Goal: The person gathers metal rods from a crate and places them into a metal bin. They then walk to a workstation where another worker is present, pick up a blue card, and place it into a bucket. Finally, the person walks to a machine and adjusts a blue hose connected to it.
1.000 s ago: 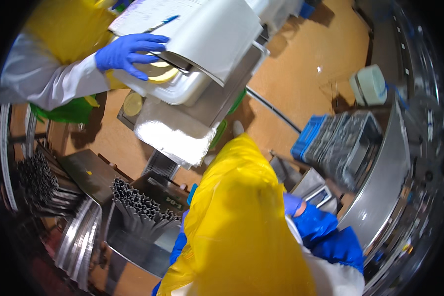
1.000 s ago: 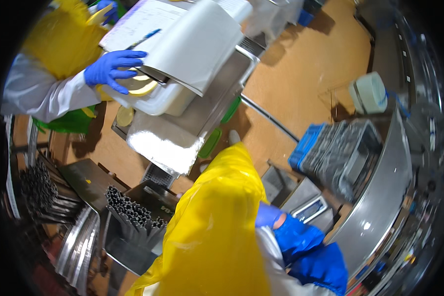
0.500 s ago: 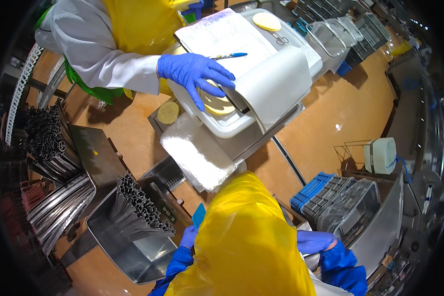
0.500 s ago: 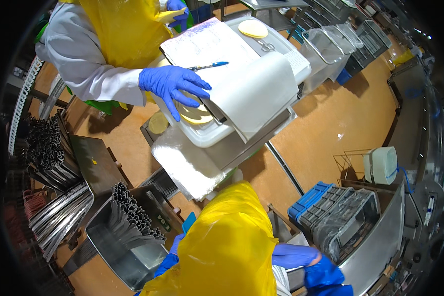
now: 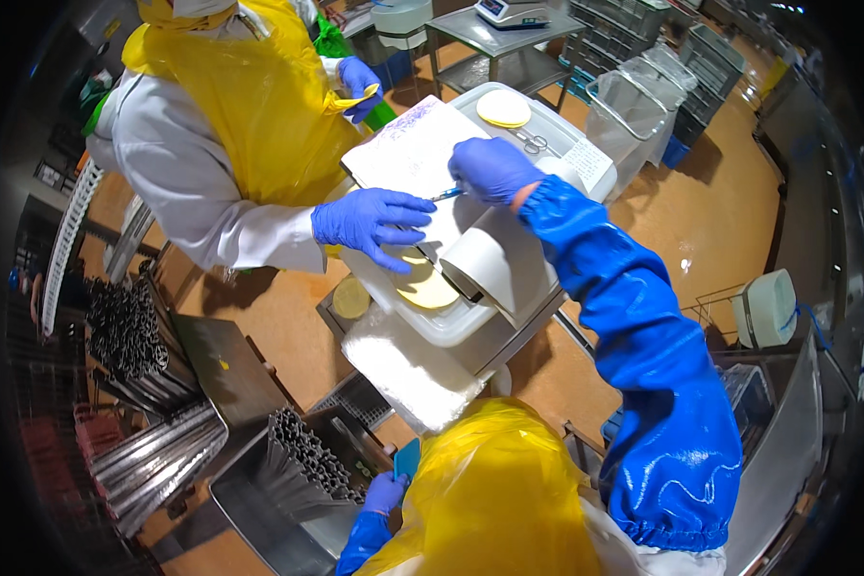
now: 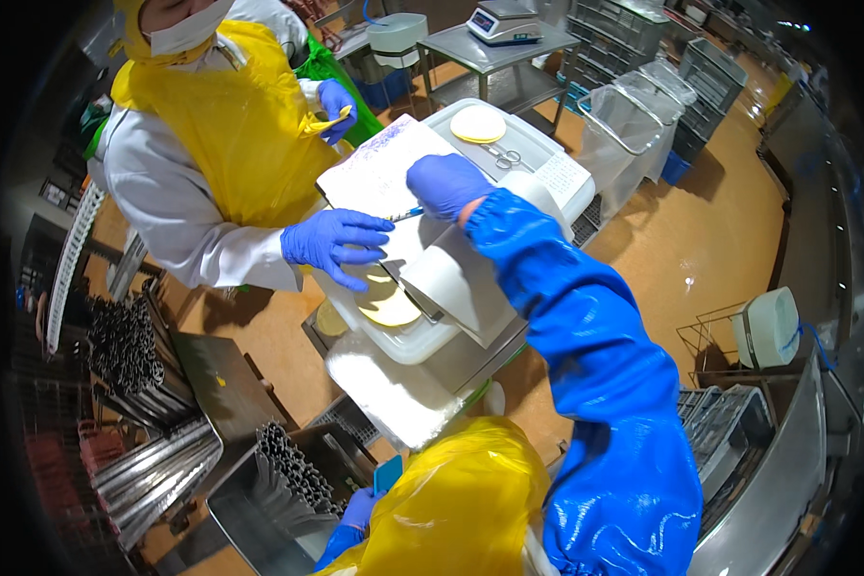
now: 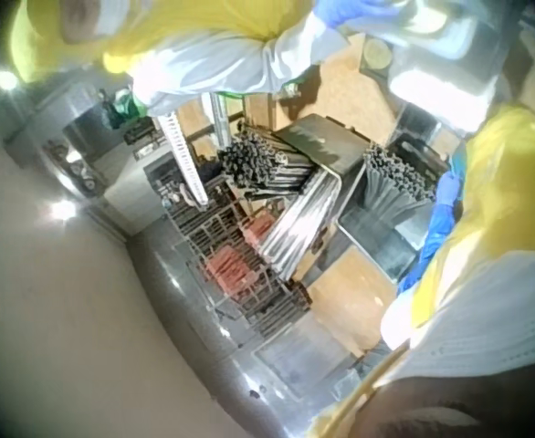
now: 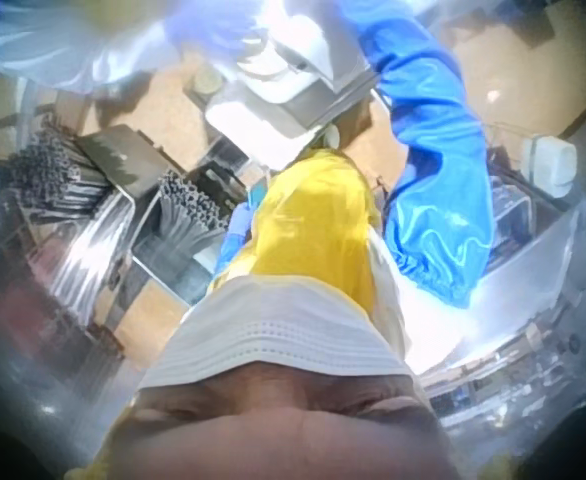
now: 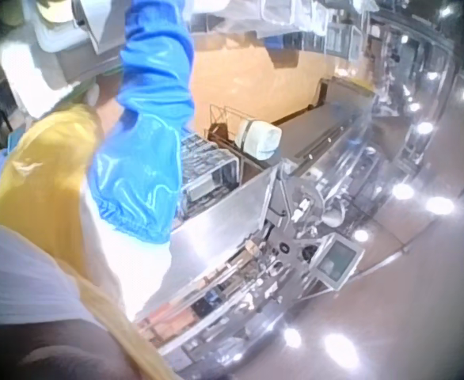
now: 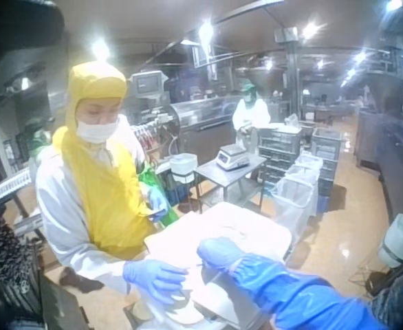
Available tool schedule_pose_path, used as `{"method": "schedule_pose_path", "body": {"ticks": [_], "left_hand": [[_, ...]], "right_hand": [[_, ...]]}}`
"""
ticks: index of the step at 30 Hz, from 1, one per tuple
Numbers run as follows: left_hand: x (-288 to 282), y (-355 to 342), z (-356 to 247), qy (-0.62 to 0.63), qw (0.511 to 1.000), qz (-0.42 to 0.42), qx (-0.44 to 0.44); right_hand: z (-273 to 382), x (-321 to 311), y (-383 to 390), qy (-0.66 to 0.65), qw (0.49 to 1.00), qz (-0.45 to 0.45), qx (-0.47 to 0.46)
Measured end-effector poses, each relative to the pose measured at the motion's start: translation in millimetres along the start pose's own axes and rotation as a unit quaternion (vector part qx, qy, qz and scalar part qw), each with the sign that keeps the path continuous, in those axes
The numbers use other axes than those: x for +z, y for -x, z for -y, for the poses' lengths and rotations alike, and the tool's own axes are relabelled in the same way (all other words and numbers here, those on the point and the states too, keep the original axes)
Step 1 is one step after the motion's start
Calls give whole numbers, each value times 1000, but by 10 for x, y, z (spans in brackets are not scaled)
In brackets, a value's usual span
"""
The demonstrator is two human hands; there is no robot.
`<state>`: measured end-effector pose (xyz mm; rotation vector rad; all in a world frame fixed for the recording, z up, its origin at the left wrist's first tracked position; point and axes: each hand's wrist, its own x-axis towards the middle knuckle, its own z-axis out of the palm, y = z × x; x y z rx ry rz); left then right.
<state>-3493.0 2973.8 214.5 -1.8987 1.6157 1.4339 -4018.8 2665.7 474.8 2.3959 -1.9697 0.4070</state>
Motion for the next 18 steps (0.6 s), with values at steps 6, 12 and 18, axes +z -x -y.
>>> {"method": "schedule_pose_path", "body": {"ticks": [6, 12, 18], "left_hand": [[-703, 385, -665, -54, 996, -33, 58], [-1196, 338, -672, 60, 991, -15, 115], [-1602, 100, -719, 161, 974, 28, 155]], "right_hand": [[201, 219, -281, 101, 990, 92, 24], [277, -2, -346, 124, 983, 118, 64], [244, 80, -862, -215, 908, -175, 315]]}}
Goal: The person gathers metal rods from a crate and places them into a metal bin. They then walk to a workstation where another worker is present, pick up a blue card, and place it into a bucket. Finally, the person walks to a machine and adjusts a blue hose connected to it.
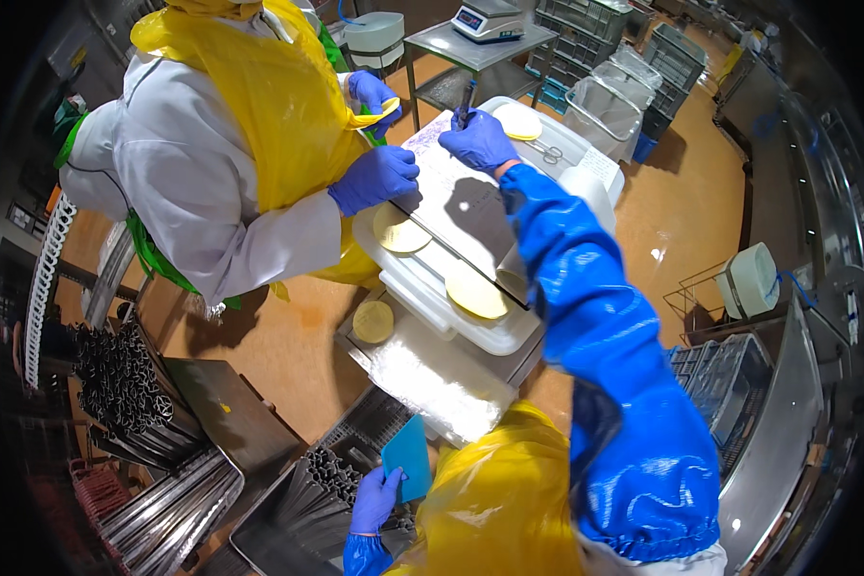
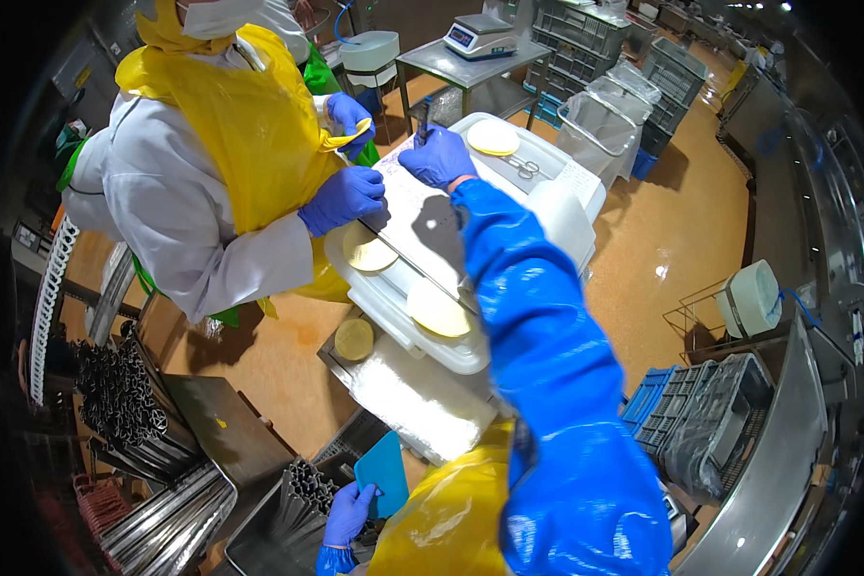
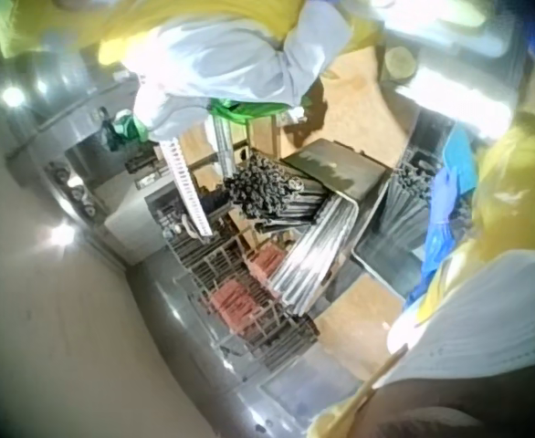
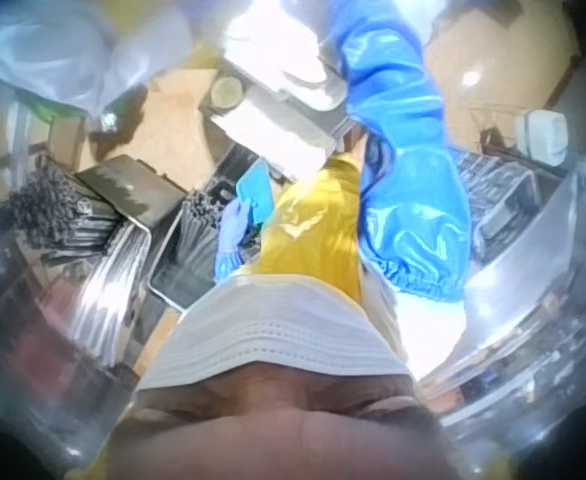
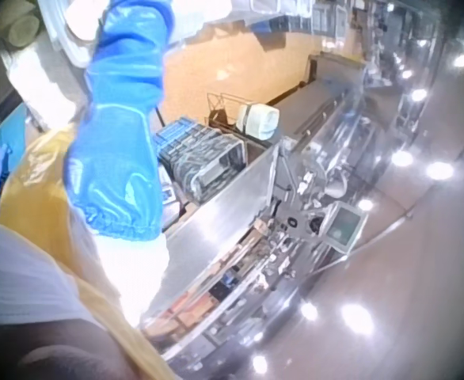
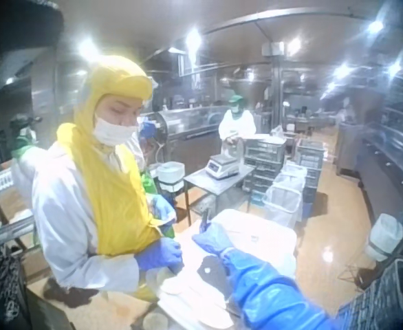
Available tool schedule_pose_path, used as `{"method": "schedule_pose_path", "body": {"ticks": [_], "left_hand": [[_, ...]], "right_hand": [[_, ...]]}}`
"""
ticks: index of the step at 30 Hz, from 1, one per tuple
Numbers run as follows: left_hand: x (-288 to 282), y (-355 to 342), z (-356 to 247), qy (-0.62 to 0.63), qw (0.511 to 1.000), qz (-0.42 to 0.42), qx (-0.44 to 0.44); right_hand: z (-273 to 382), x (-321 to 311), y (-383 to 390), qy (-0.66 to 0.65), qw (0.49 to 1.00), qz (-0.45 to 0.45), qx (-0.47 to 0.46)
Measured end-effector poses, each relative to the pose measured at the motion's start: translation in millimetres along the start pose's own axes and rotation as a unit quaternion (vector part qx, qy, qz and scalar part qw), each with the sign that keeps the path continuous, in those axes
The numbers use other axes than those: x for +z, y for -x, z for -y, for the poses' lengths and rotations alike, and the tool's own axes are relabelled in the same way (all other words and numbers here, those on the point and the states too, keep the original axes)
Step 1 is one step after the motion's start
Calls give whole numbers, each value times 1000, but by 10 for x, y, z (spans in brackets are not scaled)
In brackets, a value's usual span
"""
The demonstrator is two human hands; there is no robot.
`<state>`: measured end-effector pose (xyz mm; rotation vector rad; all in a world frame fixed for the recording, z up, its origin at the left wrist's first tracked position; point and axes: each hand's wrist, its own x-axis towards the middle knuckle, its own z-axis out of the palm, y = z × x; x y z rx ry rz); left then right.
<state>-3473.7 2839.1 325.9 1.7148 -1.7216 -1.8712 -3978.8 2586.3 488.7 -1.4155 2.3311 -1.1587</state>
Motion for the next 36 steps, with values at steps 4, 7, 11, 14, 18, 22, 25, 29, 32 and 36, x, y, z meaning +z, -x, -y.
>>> {"method": "schedule_pose_path", "body": {"ticks": [4, 7, 11, 14, 18, 22, 25, 29, 32, 36], "left_hand": [[-175, -30, 131, -28, 999, -12, 23], [-237, 8, 109, 2, 1000, -18, 8], [-273, 38, 79, 11, 1000, -8, 3], [-281, 10, 107, 16, 1000, -9, 10], [-303, -33, 164, 13, 999, -17, 35], [-308, -27, 146, -1, 999, -15, 39], [-299, -43, 171, -19, 998, -18, 49], [-278, -58, 121, -6, 999, -16, 49], [-270, -58, 57, 3, 999, -11, 46], [-283, -72, 82, -5, 999, -11, 44]], "right_hand": [[-306, 570, -100, -114, 985, -88, 93], [-418, 700, 14, -192, 967, -113, 122], [-255, 769, 161, -136, 975, -118, 127], [-210, 737, 193, -60, 985, -100, 124], [-271, 774, 182, -38, 989, -91, 113], [-252, 738, 217, -44, 991, -62, 109], [-292, 782, 178, -69, 990, -48, 115], [-324, 823, 142, -47, 992, -63, 104], [-408, 874, 119, -67, 990, -58, 108], [-381, 847, 137, -58, 991, -64, 101]]}}
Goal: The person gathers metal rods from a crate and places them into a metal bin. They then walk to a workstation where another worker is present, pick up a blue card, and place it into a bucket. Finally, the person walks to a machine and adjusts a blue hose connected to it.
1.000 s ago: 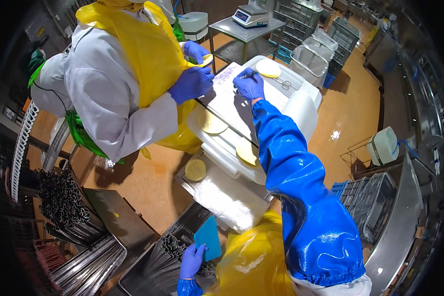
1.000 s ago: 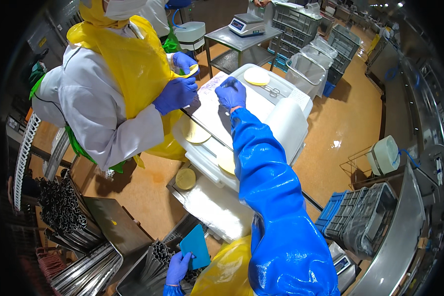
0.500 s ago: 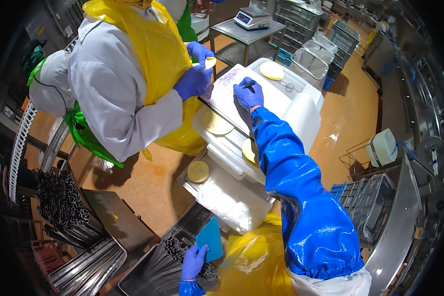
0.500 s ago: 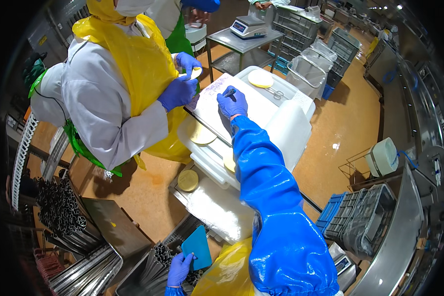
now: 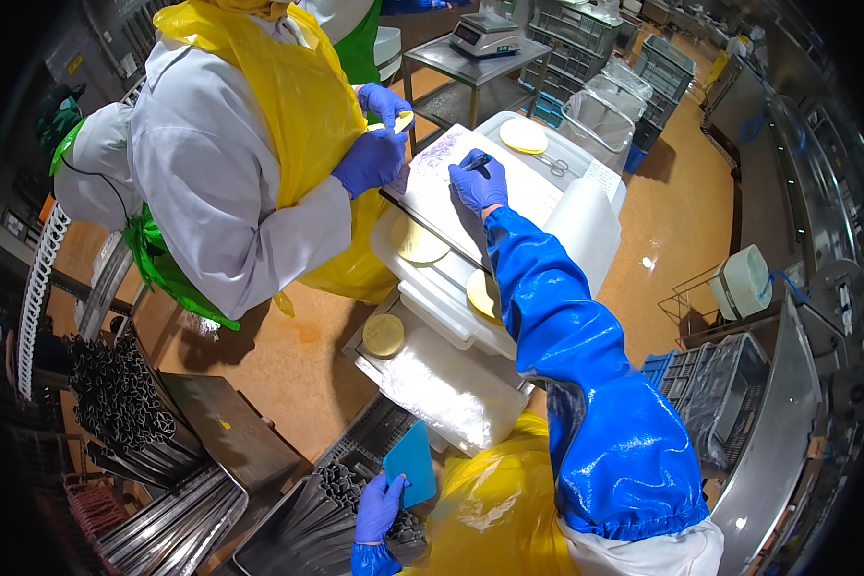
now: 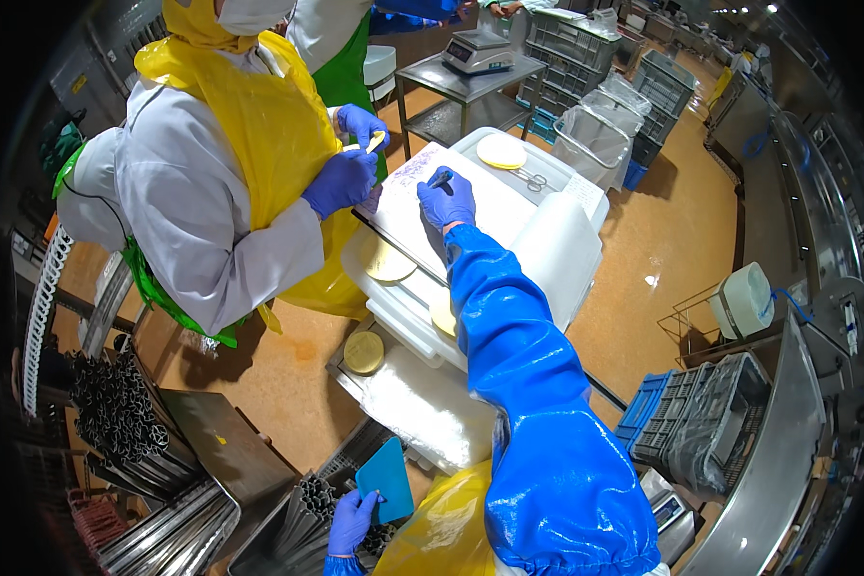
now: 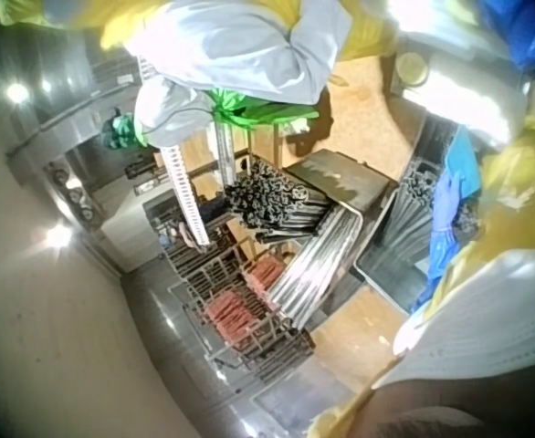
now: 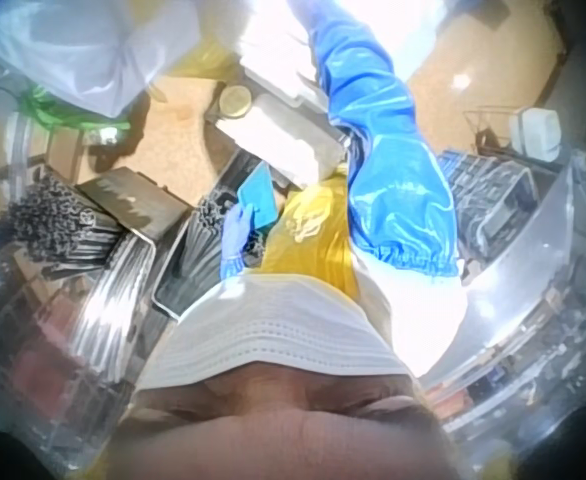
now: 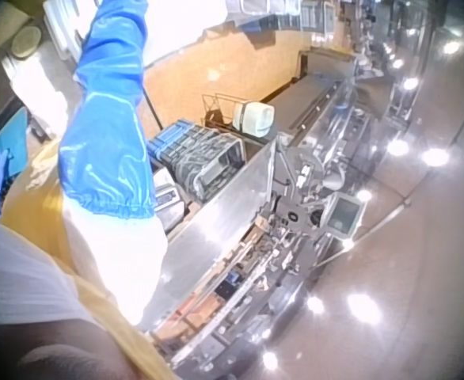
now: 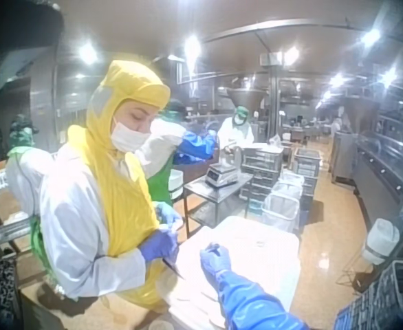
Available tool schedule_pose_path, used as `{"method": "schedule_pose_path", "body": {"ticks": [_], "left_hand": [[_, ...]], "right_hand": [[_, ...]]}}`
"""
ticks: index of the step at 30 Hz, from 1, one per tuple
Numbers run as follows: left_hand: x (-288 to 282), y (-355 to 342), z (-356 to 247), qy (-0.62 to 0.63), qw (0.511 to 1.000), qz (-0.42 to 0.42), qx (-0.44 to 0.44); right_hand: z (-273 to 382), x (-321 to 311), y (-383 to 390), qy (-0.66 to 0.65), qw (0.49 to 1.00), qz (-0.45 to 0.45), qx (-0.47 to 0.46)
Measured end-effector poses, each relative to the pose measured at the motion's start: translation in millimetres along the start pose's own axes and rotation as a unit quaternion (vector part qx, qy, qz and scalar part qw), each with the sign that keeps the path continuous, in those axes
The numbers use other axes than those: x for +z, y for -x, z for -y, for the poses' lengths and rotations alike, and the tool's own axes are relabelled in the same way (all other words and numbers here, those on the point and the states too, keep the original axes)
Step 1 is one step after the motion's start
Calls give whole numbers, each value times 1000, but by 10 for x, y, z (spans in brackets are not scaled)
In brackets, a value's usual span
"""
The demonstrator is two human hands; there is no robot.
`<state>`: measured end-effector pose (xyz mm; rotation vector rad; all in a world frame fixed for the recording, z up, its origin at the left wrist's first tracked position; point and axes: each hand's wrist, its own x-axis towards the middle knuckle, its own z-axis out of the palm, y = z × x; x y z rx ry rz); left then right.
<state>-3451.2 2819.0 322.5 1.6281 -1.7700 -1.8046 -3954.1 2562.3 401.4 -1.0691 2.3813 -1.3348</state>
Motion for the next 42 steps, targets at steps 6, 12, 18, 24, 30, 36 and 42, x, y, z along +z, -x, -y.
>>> {"method": "schedule_pose_path", "body": {"ticks": [6, 12, 18, 24, 30, 36, 42], "left_hand": [[2, 4, -48, 8, 1000, 3, 7], [-17, -23, 26, -21, 1000, 5, 13], [-16, -3, -14, -5, 1000, 1, 13], [-33, -13, -107, -7, 1000, 11, 2], [-198, 51, -365, -52, 997, 56, 18], [88, -16, -1221, -169, 972, 145, 77], [1219, -144, -1864, -283, 917, 185, 213]], "right_hand": [[74, -13, 37, -20, 1000, 15, 6], [82, -23, 46, 24, 999, -20, -20], [104, -12, 69, 13, 1000, -14, -24], [-66, -23, -100, -121, 992, -28, -29], [313, -804, -94, -9, 1000, 16, 21], [223, -1695, 267, 173, 980, -28, -96], [-677, -3365, 1102, -18, 979, -106, -174]]}}
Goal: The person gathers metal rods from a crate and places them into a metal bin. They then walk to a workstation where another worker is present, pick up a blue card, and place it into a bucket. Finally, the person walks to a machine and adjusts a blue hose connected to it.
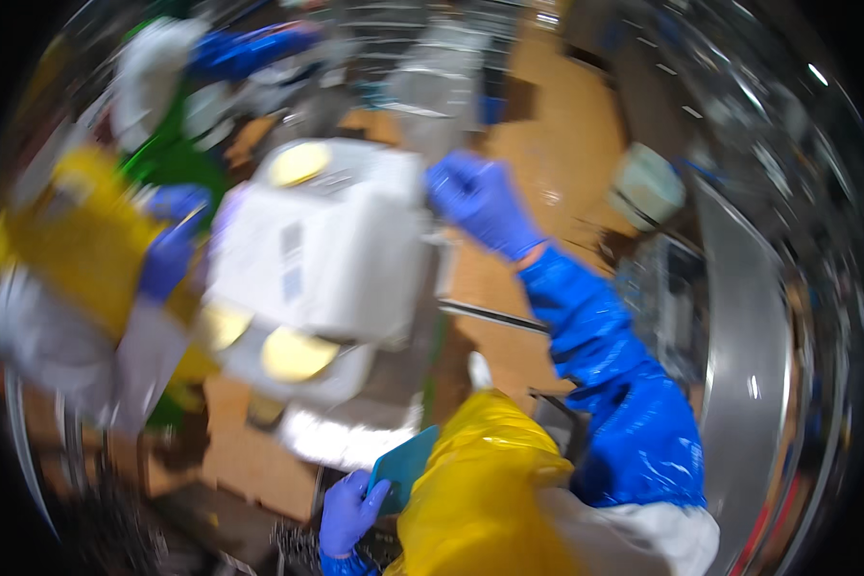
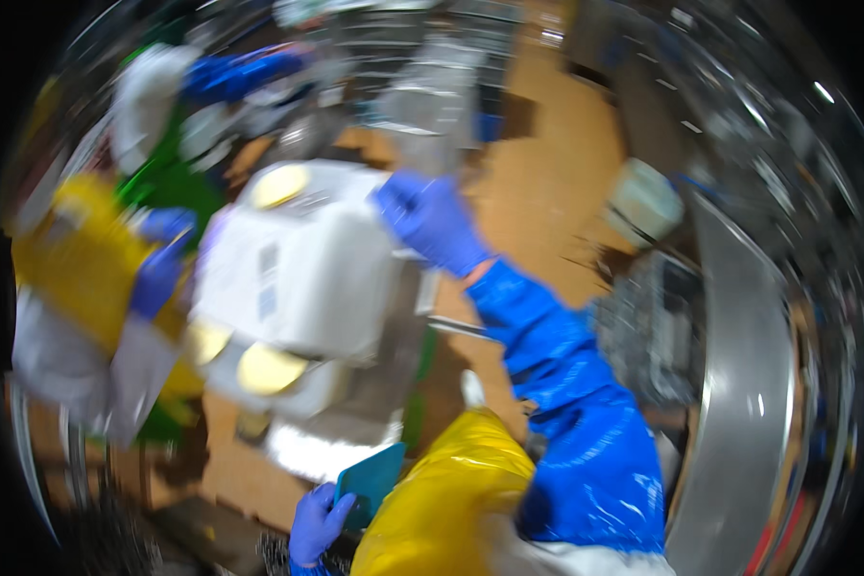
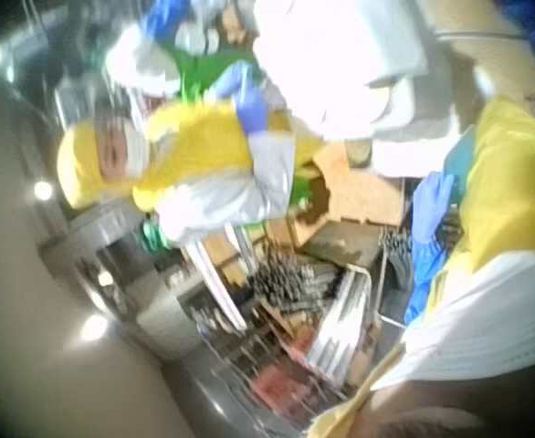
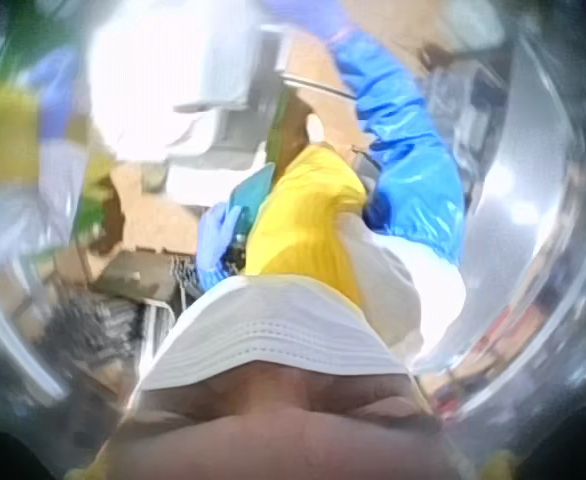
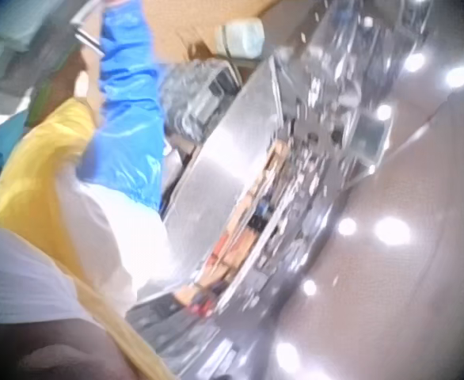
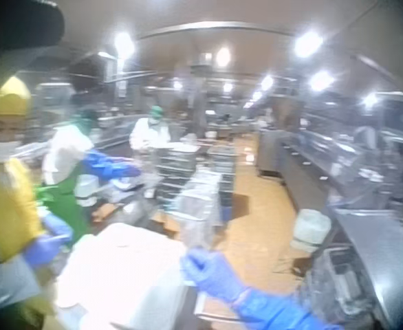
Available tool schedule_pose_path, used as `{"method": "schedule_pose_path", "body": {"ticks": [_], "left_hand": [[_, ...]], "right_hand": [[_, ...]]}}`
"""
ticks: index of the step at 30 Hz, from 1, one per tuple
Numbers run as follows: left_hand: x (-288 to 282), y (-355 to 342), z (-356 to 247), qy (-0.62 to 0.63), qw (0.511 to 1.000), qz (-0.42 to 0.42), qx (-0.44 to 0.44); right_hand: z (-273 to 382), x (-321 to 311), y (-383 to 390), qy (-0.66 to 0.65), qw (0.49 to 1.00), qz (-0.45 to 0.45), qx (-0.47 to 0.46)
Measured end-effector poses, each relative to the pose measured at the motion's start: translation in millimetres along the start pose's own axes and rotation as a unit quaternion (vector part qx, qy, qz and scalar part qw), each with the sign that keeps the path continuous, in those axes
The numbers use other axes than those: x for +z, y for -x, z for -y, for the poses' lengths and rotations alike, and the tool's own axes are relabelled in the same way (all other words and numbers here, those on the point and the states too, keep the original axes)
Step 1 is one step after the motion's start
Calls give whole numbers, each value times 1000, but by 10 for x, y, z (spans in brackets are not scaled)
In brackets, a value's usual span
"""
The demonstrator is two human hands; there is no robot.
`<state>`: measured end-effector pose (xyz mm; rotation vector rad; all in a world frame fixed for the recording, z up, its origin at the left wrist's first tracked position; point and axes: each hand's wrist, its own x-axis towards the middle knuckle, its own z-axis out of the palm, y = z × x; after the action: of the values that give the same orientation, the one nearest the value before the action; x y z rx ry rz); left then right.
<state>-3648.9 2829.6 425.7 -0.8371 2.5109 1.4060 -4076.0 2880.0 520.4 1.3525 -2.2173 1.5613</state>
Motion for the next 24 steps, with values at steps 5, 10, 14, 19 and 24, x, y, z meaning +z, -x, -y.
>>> {"method": "schedule_pose_path", "body": {"ticks": [5, 10, 14, 19, 24], "left_hand": [[829, -1260, -1022, -62, 987, 101, 113], [1766, -3068, -1799, -125, 968, 105, 189], [1981, -4161, -2596, -140, 975, 75, 153], [1862, -5395, -2969, 24, 995, 43, 83], [1751, -6918, -2841, 40, 999, 14, -10]], "right_hand": [[-2358, -799, 1831, 145, 939, 181, 254], [-4245, -1563, 3439, 204, 786, 366, 455], [-4577, -2399, 2680, 56, 742, 363, 561], [-6441, -3607, 1802, -123, 808, -135, 560], [-8066, -5005, 714, 53, 853, -291, 431]]}}
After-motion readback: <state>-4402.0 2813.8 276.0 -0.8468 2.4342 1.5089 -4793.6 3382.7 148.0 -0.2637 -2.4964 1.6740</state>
